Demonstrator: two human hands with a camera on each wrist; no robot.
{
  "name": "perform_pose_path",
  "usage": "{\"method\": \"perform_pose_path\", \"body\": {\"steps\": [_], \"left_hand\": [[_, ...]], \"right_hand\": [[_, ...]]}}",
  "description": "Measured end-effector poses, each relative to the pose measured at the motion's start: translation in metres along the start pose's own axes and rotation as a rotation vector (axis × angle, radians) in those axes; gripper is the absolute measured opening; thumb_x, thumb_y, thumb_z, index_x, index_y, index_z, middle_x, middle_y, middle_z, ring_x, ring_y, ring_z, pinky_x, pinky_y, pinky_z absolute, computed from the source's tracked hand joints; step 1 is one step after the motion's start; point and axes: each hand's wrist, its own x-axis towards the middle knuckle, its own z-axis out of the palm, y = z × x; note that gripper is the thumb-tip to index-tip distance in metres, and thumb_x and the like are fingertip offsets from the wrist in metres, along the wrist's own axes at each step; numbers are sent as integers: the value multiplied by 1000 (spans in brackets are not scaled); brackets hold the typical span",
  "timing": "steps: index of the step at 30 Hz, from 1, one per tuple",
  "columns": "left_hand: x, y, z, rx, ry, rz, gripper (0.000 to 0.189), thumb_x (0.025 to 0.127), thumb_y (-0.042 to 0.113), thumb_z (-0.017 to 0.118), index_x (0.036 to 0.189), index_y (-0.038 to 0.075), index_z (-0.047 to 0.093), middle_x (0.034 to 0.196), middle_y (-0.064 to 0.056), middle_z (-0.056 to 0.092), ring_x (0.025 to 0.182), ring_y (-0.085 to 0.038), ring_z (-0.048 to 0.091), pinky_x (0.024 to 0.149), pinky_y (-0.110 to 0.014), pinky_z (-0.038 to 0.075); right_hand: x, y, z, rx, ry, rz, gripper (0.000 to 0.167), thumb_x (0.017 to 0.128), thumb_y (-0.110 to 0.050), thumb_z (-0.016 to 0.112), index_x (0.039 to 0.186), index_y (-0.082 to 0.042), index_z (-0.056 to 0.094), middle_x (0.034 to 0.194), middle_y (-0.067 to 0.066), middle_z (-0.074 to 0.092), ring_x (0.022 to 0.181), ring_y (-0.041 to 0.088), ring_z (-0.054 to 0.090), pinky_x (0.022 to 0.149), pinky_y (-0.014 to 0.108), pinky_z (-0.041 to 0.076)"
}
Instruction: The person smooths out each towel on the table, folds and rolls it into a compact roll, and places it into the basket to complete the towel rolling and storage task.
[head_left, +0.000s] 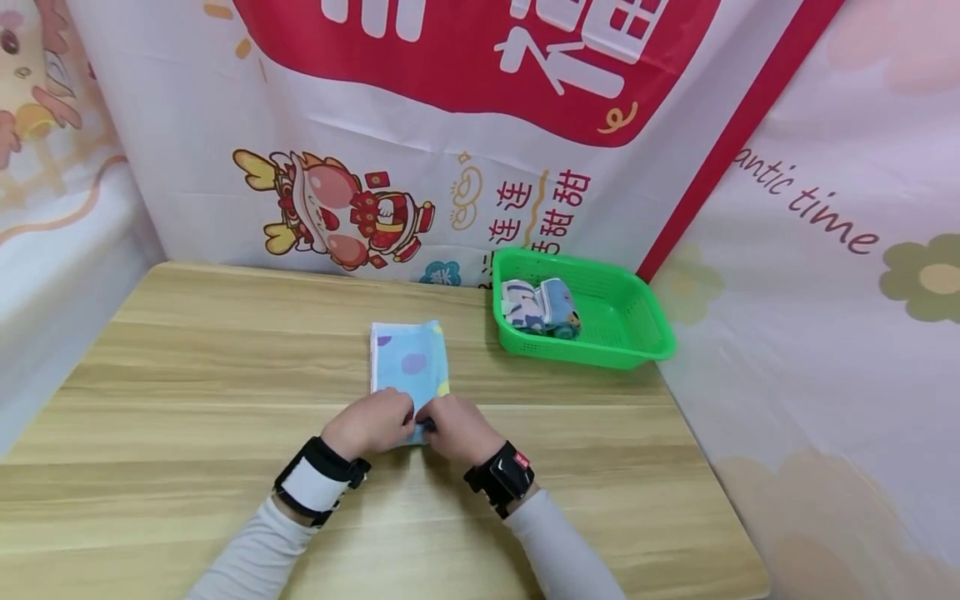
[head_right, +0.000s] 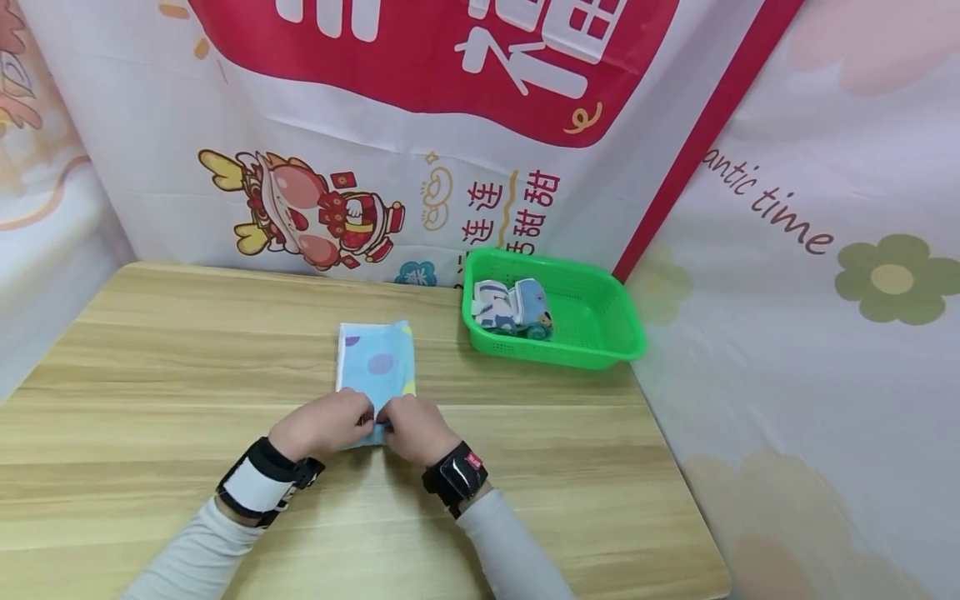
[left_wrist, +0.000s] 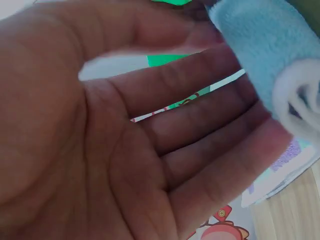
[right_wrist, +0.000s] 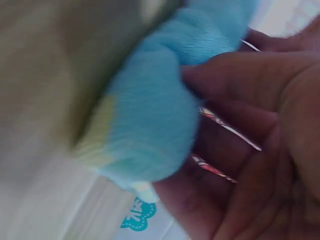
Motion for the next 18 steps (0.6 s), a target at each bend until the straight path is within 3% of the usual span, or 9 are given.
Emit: {"method": "perform_pose_path", "body": {"steps": [5, 9, 12, 14, 18], "left_hand": [[-1, -2, 4, 49, 9, 32, 17, 79, -4, 69, 71, 5, 58, 67, 0, 50, 63, -15, 45, 57, -31, 43], [3, -10, 8, 58, 21, 22, 17, 82, -12, 60, 75, 3, 59, 71, -3, 53, 68, -16, 46, 62, -32, 46], [8, -18, 11, 19, -10, -14, 18, 86, -12, 56, 76, 2, 61, 72, -3, 52, 68, -17, 46, 63, -31, 45], [12, -24, 12, -2, -30, -34, 17, 86, -11, 56, 78, 2, 62, 72, -3, 51, 68, -18, 46, 64, -31, 44], [17, -34, 13, -34, -54, -26, 18, 84, -10, 54, 74, 3, 58, 67, -1, 43, 65, -17, 42, 61, -29, 39]], "right_hand": [[10, 4, -4, 40, -95, 9, 28, 85, 7, 64, 98, -13, 79, 78, -8, 59, 67, 6, 46, 59, 17, 38], [15, 7, -6, 65, -126, 30, 23, 86, 5, 63, 96, -9, 78, 76, -4, 58, 65, 7, 47, 57, 18, 38], [14, 5, -6, 66, -79, 69, 15, 90, -2, 66, 98, -7, 77, 82, -2, 65, 70, 7, 54, 61, 19, 45], [11, 1, -7, 38, -5, 98, 15, 90, -5, 70, 103, -6, 77, 91, -1, 71, 79, 8, 62, 69, 21, 53], [6, -10, -10, -90, 133, 126, 17, 85, -3, 76, 99, -10, 81, 96, 0, 77, 88, 12, 70, 73, 27, 58]]}}
